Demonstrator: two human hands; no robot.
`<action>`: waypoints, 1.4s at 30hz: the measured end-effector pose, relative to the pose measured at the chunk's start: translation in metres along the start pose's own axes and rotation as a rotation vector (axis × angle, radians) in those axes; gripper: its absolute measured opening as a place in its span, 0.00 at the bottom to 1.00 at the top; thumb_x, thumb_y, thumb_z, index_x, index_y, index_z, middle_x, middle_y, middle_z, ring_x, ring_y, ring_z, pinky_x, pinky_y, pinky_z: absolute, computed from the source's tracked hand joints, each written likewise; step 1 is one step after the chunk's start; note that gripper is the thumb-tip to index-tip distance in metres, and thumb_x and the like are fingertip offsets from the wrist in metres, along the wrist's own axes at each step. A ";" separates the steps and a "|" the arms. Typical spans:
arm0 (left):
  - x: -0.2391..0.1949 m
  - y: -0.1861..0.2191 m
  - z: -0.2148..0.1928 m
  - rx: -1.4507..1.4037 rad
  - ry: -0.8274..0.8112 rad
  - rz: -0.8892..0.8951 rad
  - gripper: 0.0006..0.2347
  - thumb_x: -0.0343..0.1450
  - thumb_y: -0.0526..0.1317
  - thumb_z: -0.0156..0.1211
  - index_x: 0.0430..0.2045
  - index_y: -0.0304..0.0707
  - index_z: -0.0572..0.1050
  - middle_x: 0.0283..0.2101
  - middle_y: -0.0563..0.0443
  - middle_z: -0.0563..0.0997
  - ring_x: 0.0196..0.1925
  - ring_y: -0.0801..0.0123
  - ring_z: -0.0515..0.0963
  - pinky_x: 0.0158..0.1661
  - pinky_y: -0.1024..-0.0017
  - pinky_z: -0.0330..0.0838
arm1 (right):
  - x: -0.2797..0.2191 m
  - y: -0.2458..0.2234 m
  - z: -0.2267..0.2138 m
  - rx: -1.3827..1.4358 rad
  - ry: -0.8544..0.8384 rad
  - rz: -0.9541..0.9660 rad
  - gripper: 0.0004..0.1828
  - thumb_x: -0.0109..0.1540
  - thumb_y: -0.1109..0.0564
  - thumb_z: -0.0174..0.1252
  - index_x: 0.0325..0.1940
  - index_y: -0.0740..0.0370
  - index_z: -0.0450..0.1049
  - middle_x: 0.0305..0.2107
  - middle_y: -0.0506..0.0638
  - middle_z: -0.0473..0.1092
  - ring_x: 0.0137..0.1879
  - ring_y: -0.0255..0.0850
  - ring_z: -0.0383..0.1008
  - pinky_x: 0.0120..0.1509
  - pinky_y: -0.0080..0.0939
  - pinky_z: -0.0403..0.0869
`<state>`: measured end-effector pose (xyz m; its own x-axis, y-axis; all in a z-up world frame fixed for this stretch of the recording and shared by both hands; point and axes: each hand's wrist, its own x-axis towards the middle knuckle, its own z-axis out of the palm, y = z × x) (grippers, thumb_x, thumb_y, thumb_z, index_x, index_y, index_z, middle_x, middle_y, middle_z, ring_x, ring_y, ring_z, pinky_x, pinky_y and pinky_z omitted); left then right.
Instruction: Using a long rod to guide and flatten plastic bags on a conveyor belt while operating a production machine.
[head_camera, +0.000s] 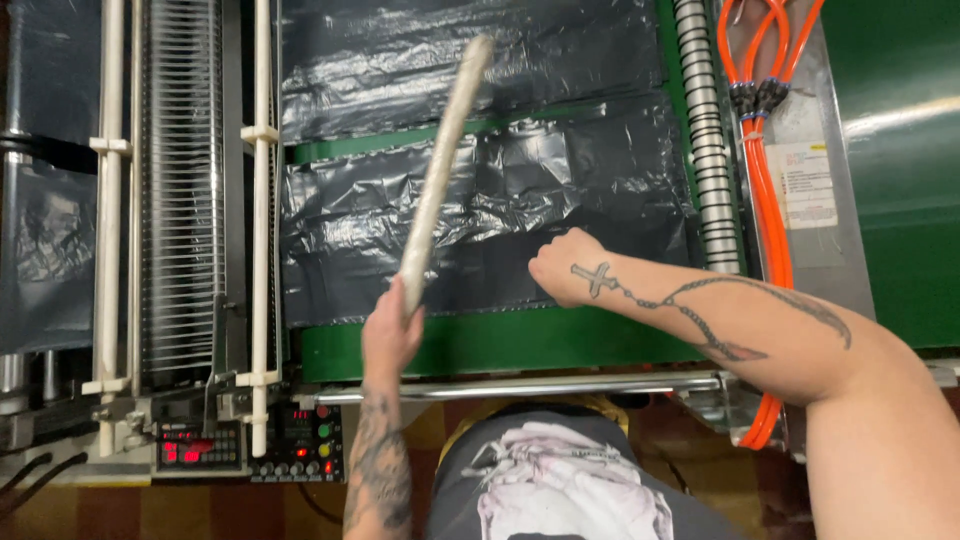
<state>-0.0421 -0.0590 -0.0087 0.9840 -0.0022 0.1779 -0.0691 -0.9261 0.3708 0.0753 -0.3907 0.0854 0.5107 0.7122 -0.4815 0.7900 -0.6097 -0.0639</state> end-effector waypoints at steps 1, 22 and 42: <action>-0.030 -0.023 -0.005 0.089 0.102 0.027 0.28 0.66 0.45 0.66 0.63 0.41 0.70 0.44 0.41 0.79 0.35 0.44 0.82 0.34 0.51 0.77 | -0.008 -0.004 -0.013 0.017 -0.025 0.002 0.09 0.59 0.59 0.57 0.38 0.64 0.80 0.30 0.57 0.78 0.40 0.54 0.82 0.42 0.56 0.77; 0.027 -0.069 -0.018 0.136 0.386 -0.413 0.30 0.71 0.45 0.63 0.70 0.44 0.63 0.48 0.36 0.77 0.43 0.37 0.81 0.41 0.43 0.77 | -0.008 -0.008 -0.012 -0.117 0.484 -0.336 0.20 0.56 0.42 0.66 0.41 0.58 0.75 0.35 0.52 0.75 0.46 0.48 0.77 0.52 0.50 0.73; 0.137 0.121 0.090 -1.154 -0.250 -0.294 0.26 0.71 0.41 0.66 0.65 0.37 0.68 0.52 0.24 0.74 0.49 0.45 0.76 0.47 0.51 0.71 | 0.007 0.015 0.027 0.034 0.017 0.016 0.09 0.56 0.56 0.58 0.36 0.59 0.81 0.29 0.56 0.78 0.41 0.58 0.80 0.48 0.70 0.72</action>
<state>0.0993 -0.2053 -0.0214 0.9825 -0.0391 -0.1822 0.1814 -0.0239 0.9831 0.0814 -0.4044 0.0577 0.5292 0.7078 -0.4680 0.7697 -0.6326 -0.0864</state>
